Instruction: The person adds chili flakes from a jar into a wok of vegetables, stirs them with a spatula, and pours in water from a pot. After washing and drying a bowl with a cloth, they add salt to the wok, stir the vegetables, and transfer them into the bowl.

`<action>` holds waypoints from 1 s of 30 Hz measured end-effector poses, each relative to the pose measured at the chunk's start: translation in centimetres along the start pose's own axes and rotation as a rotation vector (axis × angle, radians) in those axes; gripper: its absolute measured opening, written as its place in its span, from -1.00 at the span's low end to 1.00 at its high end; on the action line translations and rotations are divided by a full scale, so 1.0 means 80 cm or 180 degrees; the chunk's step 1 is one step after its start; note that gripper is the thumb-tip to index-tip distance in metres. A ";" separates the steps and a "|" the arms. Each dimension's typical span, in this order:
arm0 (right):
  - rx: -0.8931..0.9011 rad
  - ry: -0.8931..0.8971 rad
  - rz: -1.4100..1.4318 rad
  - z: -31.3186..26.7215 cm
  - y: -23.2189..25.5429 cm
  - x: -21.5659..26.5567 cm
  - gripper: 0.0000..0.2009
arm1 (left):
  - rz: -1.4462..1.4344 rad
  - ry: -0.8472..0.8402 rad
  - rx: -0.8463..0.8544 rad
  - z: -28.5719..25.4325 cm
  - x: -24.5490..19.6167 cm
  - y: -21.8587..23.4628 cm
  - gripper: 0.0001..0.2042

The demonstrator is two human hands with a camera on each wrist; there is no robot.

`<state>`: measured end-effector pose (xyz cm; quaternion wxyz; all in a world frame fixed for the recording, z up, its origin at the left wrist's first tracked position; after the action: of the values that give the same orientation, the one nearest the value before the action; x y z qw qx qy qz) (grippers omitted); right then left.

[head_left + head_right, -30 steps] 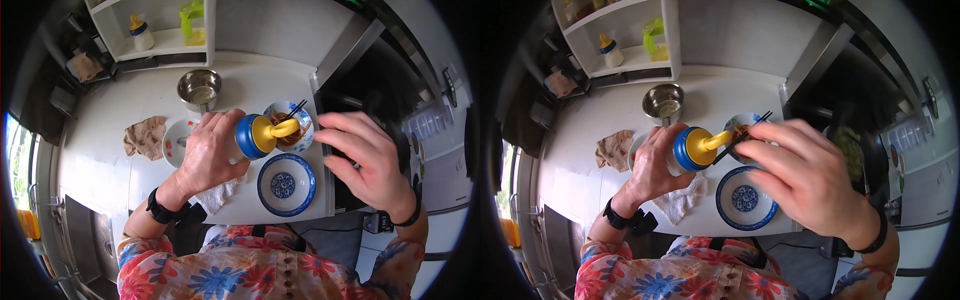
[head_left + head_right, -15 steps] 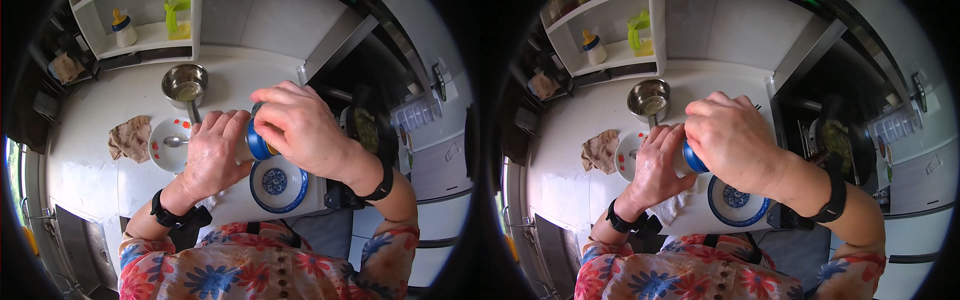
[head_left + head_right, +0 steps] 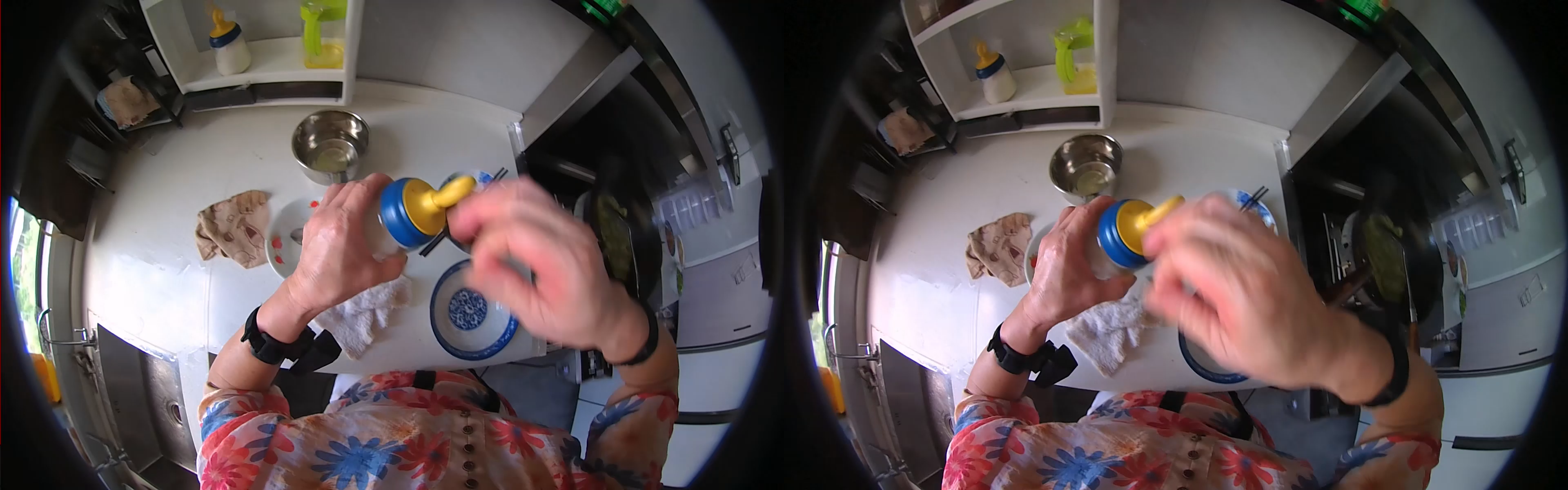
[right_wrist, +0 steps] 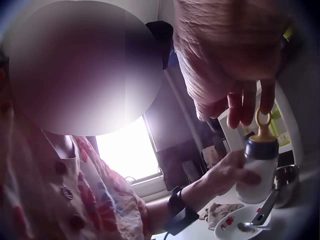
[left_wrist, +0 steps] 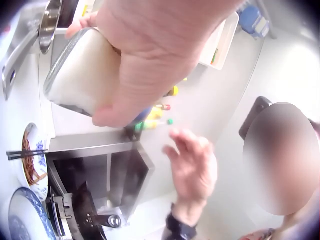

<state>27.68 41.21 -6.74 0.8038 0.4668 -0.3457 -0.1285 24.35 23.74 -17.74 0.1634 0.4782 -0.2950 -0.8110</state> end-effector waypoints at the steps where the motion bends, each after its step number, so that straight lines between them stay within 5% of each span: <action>1: 0.0204 0.0013 0.0201 -0.008 0.000 0.009 -0.84 | -0.0188 0.0209 -0.0071 0.005 0.014 0.005 -0.32; 8: 0.0349 -0.0102 0.0329 -0.056 -0.013 0.021 -0.90 | -0.1680 0.0669 -0.1051 0.082 0.144 0.052 -0.33; 10: 0.0987 -0.1072 0.0930 -0.088 -0.014 0.010 -0.87 | -0.1135 0.0774 -0.1473 0.115 0.180 0.072 -0.38; 14: 0.0960 -0.1665 0.0923 -0.131 0.003 0.004 -0.82 | -0.0067 0.1183 -0.1945 0.170 0.233 0.099 -0.42; 16: 0.0713 -0.2443 0.1133 -0.161 0.008 -0.004 -0.78 | 0.0092 0.1189 -0.2075 0.200 0.267 0.100 -0.42; 19: 0.0346 -0.2343 0.1076 -0.180 0.012 -0.006 -0.76 | -0.0011 0.1000 -0.2177 0.240 0.310 0.098 -0.33; 25: 0.0076 -0.3335 0.1301 -0.234 0.039 -0.004 -0.79 | 0.0486 0.0789 -0.2472 0.284 0.357 0.084 -0.33; 30: -0.1633 -0.3422 0.1388 -0.298 0.091 -0.005 -0.84 | 0.0487 0.0857 -0.2291 0.278 0.373 0.084 -0.31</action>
<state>42.65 61.04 -8.51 0.6119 0.0485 -0.7465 -0.2570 -9.72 9.41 -25.57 0.4179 0.4690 -0.0024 -0.7781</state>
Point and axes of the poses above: each hand's wrist, its own z-axis towards the middle knuckle, its own y-axis out of the back of the hand, x = y × z, the point moved 2 cm from there along z, towards the middle knuckle, and after that the axes turned 1 degree about -z, right-handed, at the moved point
